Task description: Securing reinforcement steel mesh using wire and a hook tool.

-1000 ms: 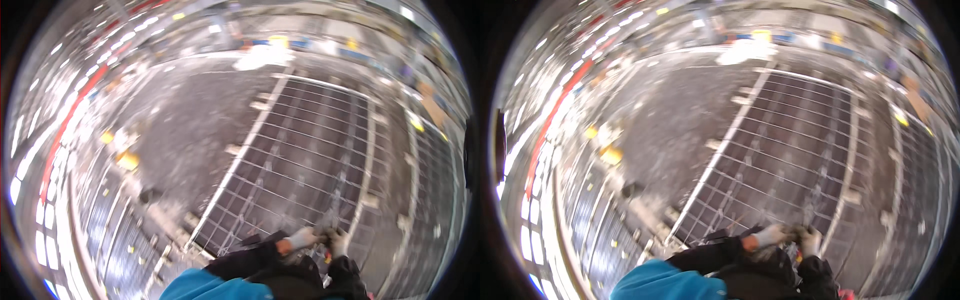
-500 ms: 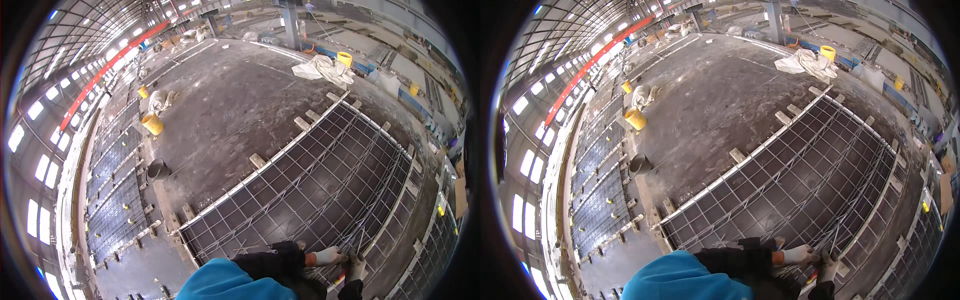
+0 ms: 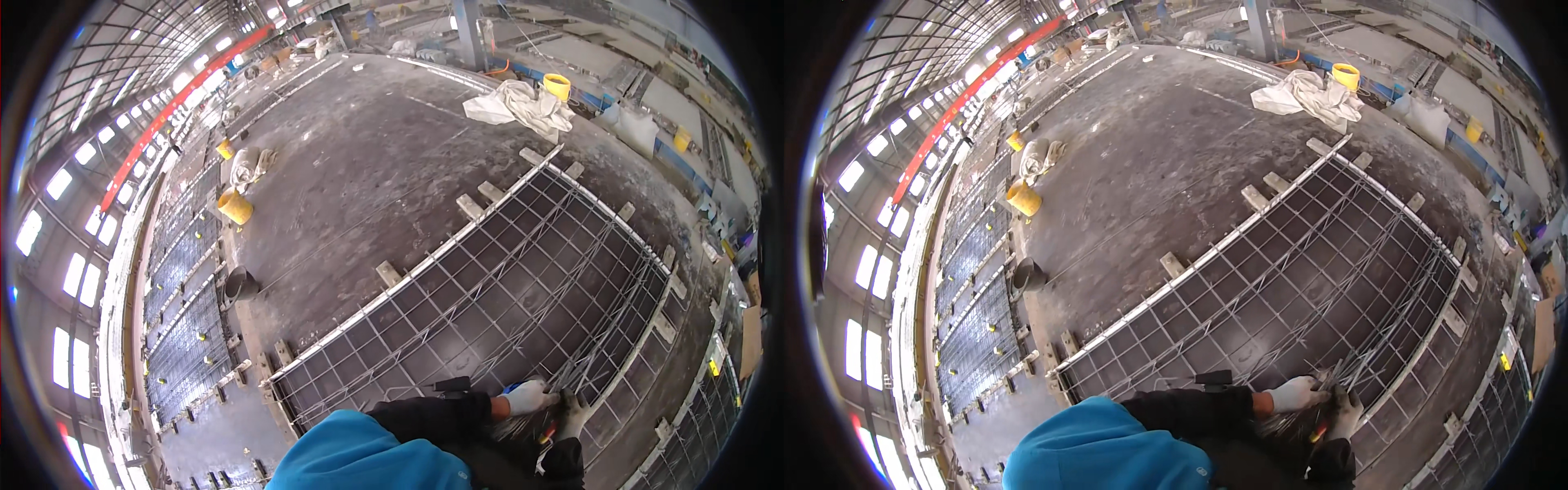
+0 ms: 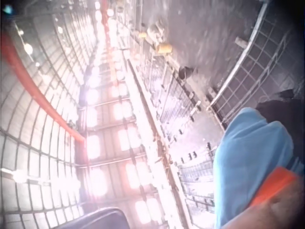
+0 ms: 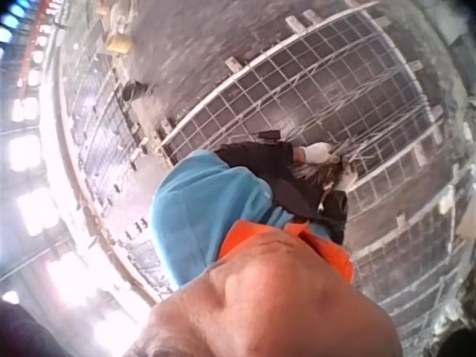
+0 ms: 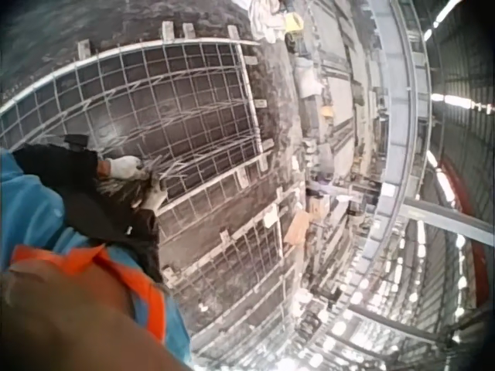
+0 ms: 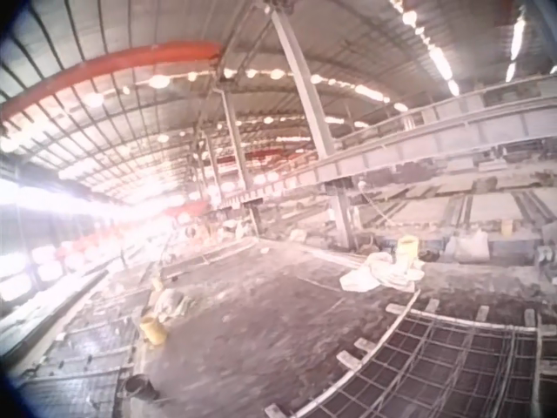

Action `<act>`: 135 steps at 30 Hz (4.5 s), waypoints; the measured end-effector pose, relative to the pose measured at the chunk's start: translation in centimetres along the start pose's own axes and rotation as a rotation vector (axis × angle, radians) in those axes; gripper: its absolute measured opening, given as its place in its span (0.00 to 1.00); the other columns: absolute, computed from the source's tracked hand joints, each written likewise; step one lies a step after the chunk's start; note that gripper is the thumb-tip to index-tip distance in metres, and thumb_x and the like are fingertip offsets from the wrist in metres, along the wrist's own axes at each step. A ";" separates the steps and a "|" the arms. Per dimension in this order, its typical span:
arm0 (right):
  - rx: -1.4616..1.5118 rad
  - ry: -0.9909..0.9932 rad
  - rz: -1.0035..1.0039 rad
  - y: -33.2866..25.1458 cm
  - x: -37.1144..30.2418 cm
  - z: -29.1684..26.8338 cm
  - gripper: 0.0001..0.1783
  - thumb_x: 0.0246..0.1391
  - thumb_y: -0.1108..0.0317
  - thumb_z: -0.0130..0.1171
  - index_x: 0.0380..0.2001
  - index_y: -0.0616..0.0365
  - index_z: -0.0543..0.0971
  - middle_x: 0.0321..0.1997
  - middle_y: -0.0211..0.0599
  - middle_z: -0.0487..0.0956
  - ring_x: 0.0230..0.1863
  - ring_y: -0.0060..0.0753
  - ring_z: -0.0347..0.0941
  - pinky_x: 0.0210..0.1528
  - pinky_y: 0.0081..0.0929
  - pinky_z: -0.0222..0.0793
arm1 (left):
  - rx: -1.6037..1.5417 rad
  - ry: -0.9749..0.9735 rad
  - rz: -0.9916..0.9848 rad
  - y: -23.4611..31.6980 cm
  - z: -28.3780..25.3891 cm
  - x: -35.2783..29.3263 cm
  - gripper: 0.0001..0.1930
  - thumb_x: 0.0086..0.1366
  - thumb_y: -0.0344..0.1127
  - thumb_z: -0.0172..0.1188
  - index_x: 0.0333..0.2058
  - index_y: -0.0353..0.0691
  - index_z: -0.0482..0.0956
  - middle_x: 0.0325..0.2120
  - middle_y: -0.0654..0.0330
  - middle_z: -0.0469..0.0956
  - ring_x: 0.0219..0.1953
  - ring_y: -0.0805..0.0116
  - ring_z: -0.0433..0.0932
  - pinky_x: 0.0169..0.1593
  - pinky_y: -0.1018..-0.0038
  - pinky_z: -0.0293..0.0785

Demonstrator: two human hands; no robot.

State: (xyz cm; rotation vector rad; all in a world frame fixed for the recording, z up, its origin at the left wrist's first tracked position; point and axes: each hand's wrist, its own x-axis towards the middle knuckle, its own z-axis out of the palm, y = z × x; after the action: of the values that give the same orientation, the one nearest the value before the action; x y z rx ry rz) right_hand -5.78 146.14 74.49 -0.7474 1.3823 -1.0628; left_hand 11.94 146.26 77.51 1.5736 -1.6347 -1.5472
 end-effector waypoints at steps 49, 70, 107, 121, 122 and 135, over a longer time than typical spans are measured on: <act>-0.636 0.281 0.515 -18.1 78.5 -4.0 0.22 0.53 0.52 0.68 0.31 0.66 0.83 0.22 0.36 0.80 0.18 0.28 0.73 0.22 0.31 0.69 | -0.817 0.184 -0.503 9.5 -34.9 71.1 0.08 0.65 0.34 0.64 0.39 0.35 0.84 0.23 0.68 0.78 0.21 0.80 0.72 0.24 0.81 0.65; -0.302 -0.506 0.491 -24.8 80.1 4.8 0.18 0.55 0.67 0.69 0.47 0.66 0.81 0.41 0.34 0.84 0.39 0.22 0.76 0.45 0.27 0.71 | -1.070 0.476 -0.615 13.3 -22.8 80.2 0.10 0.62 0.29 0.68 0.39 0.30 0.81 0.30 0.58 0.83 0.28 0.69 0.80 0.33 0.73 0.78; -0.689 -0.826 0.357 -23.2 99.9 28.7 0.13 0.55 0.64 0.68 0.40 0.62 0.84 0.33 0.29 0.83 0.35 0.18 0.75 0.42 0.22 0.71 | -0.882 0.097 -0.430 0.3 -38.8 84.9 0.15 0.65 0.45 0.66 0.35 0.36 0.84 0.26 0.67 0.81 0.27 0.80 0.76 0.32 0.78 0.72; -1.038 -0.729 -0.148 -29.2 116.3 18.0 0.14 0.54 0.57 0.64 0.33 0.58 0.82 0.26 0.44 0.82 0.28 0.43 0.80 0.34 0.35 0.73 | -0.381 0.862 -0.584 9.8 -30.9 91.5 0.12 0.61 0.37 0.67 0.33 0.31 0.80 0.26 0.50 0.79 0.30 0.54 0.79 0.37 0.66 0.74; -1.054 -0.786 -0.169 -29.7 116.7 17.9 0.15 0.54 0.56 0.64 0.34 0.57 0.82 0.27 0.46 0.82 0.29 0.47 0.80 0.35 0.37 0.73 | -0.392 1.022 -0.510 10.6 -30.6 92.5 0.11 0.61 0.35 0.66 0.34 0.31 0.80 0.29 0.50 0.79 0.31 0.53 0.79 0.38 0.66 0.73; -1.442 -1.171 -0.491 -32.4 119.5 18.5 0.13 0.51 0.57 0.64 0.35 0.54 0.83 0.31 0.48 0.83 0.35 0.52 0.80 0.39 0.42 0.75 | 0.059 1.272 -0.575 16.3 -30.9 96.9 0.10 0.60 0.30 0.66 0.41 0.38 0.84 0.34 0.50 0.80 0.32 0.57 0.80 0.38 0.70 0.75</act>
State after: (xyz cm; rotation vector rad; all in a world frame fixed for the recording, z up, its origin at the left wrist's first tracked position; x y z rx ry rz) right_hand -6.37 22.00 58.16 -2.3279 0.6801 0.3676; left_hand 2.81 44.61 63.37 2.3887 -0.5178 -0.3404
